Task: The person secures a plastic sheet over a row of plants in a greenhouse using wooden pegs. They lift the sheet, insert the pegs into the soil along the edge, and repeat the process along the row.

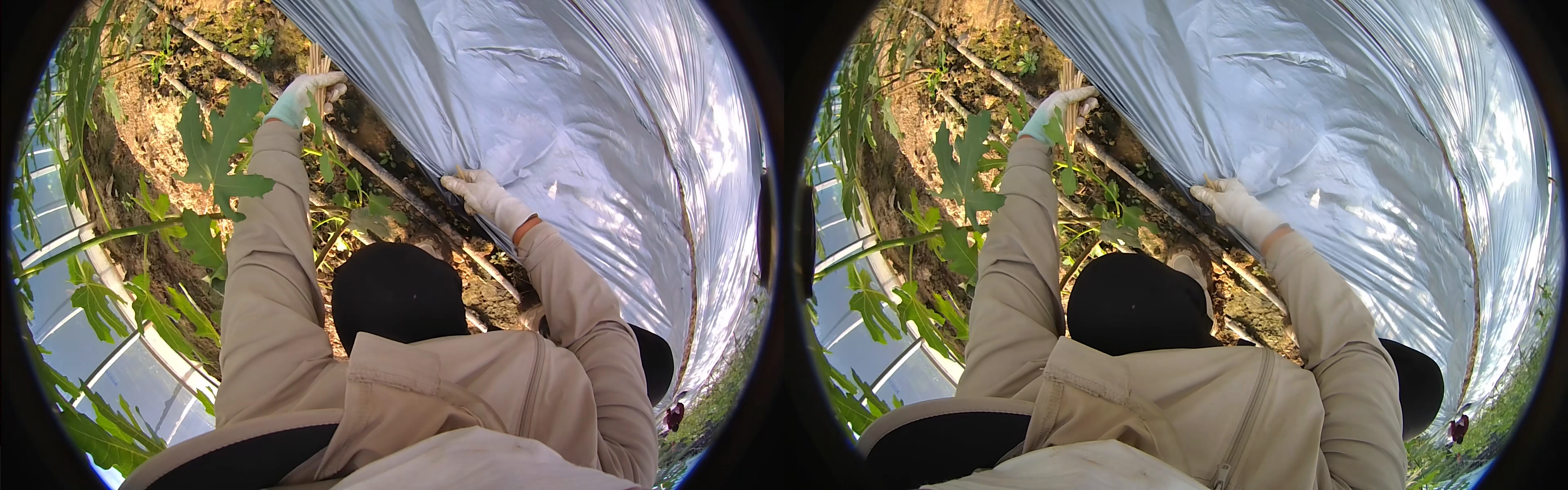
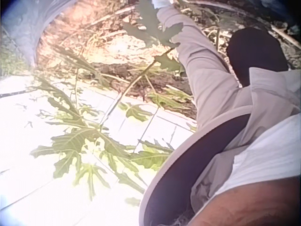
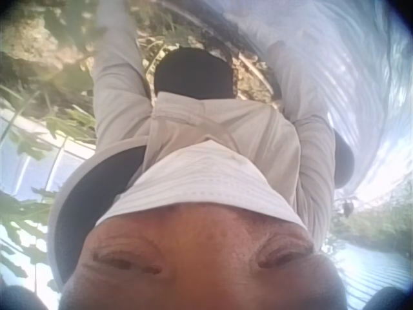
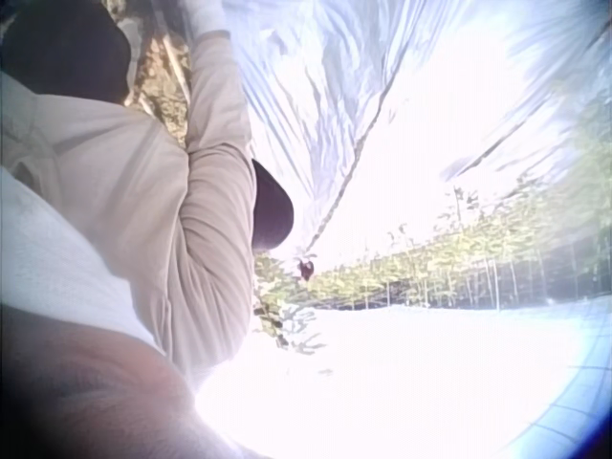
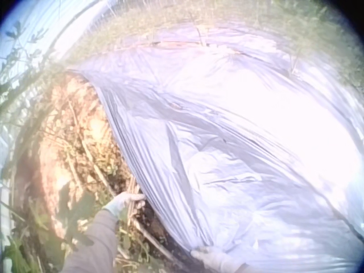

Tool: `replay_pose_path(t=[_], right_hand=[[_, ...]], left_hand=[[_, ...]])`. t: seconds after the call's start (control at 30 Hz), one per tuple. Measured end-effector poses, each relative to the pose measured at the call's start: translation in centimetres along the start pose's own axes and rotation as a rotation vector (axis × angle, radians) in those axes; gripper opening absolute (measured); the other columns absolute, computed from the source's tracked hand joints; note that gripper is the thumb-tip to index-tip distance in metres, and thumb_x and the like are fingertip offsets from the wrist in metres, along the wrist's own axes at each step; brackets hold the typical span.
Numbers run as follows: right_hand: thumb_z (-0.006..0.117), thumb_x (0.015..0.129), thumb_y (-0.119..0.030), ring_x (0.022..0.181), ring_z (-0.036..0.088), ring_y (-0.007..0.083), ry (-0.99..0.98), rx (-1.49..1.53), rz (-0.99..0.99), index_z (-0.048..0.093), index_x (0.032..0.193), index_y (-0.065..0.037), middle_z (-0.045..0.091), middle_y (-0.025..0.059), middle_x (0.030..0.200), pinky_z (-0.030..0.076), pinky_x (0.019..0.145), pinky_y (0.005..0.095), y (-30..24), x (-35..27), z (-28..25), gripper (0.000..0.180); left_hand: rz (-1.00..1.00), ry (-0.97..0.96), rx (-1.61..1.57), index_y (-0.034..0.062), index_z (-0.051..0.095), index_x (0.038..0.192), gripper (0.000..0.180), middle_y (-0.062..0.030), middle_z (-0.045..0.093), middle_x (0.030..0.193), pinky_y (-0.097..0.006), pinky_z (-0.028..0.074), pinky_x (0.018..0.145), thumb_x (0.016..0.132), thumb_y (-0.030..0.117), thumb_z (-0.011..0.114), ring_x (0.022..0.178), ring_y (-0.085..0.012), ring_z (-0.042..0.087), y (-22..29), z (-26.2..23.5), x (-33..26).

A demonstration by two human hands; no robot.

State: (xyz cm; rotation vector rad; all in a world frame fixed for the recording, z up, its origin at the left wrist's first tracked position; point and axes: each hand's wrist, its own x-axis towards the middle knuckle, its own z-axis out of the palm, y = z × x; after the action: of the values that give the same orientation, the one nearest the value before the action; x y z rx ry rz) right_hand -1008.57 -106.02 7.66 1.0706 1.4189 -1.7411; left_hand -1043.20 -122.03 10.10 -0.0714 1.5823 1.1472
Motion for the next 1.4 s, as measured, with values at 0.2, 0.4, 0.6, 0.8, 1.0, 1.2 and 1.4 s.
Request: replay_pose_path(t=[0.2, 0.4, 0.6, 0.8, 1.0, 1.2, 1.4], right_hand=[[0.071, 0.09, -0.039, 0.053, 0.049, 0.0102, -0.008, 0.04, 0.027, 0.064, 0.117, -0.001, 0.059, 0.0025, 0.073, 0.043, 0.049, 0.0276, -0.5, -0.4, 0.2, 0.047], [0.071, 0.09, -0.038, 0.053, 0.05, 0.0102, -0.029, 0.03, 0.016, 0.065, 0.112, -0.002, 0.059, 0.0021, 0.071, 0.043, 0.049, 0.0282, -0.4, -0.4, 0.1, 0.043], [0.07, 0.09, -0.038, 0.054, 0.05, 0.0101, -0.004, 0.021, 0.014, 0.065, 0.112, -0.001, 0.058, 0.0021, 0.07, 0.043, 0.05, 0.0282, -0.5, -0.4, 0.1, 0.043], [0.07, 0.091, -0.039, 0.055, 0.051, 0.0104, 0.002, 0.018, 0.007, 0.063, 0.12, 0.0, 0.06, 0.0034, 0.073, 0.043, 0.051, 0.0286, -0.1, -0.2, 0.2, 0.049], [0.069, 0.091, -0.039, 0.056, 0.052, 0.0104, -0.002, -0.07, -0.03, 0.063, 0.123, 0.0, 0.064, 0.0042, 0.078, 0.044, 0.052, 0.0285, 0.1, 0.0, 0.4, 0.052], [0.07, 0.09, -0.04, 0.066, 0.057, 0.0121, -0.029, -0.038, -0.072, 0.065, 0.122, -0.001, 0.07, 0.0089, 0.091, 0.049, 0.063, 0.0284, 0.2, -0.2, 0.4, 0.051], [0.067, 0.092, -0.041, 0.056, 0.047, 0.0082, 0.02, -0.082, -0.098, 0.067, 0.114, -0.002, 0.052, -0.0021, 0.067, 0.041, 0.052, 0.0277, 0.3, -0.3, 0.6, 0.045]], left_hand=[[-0.117, 0.056, 0.215, 0.0082, 0.062, 0.085, 0.017, -0.0009, 0.06, 0.065, -0.023, 0.043, 0.053, 0.089, 0.024, 0.069, 0.056, -0.0089, 0.054, -0.2, 1.7, 0.6], [-0.105, 0.01, 0.11, 0.0079, 0.062, 0.082, 0.017, -0.0018, 0.06, 0.066, -0.024, 0.038, 0.049, 0.089, 0.021, 0.068, 0.055, -0.0101, 0.052, -0.7, 1.2, 1.2], [-0.03, -0.011, 0.101, 0.0065, 0.061, 0.078, 0.017, -0.0028, 0.059, 0.066, -0.024, 0.038, 0.049, 0.088, 0.018, 0.068, 0.054, -0.0106, 0.051, -0.2, 1.3, 0.7], [-0.012, 0.113, 0.246, 0.005, 0.061, 0.081, 0.017, -0.0032, 0.059, 0.065, -0.026, 0.039, 0.047, 0.087, 0.019, 0.067, 0.055, -0.0125, 0.053, 0.2, 0.7, -0.6], [0.023, 0.132, 0.167, 0.0043, 0.063, 0.082, 0.018, -0.0023, 0.06, 0.067, -0.027, 0.041, 0.046, 0.089, 0.02, 0.066, 0.054, -0.0111, 0.053, 0.2, 0.3, -1.0], [0.026, 0.107, 0.08, 0.0036, 0.066, 0.085, 0.022, -0.0012, 0.062, 0.069, -0.024, 0.043, 0.051, 0.087, 0.025, 0.071, 0.057, -0.0091, 0.054, -0.3, 1.7, -0.2], [0.039, 0.151, 0.143, -0.0008, 0.065, 0.085, 0.009, -0.0078, 0.064, 0.07, -0.027, 0.043, 0.05, 0.085, 0.006, 0.071, 0.056, -0.0133, 0.056, -0.1, 1.3, 0.8]])
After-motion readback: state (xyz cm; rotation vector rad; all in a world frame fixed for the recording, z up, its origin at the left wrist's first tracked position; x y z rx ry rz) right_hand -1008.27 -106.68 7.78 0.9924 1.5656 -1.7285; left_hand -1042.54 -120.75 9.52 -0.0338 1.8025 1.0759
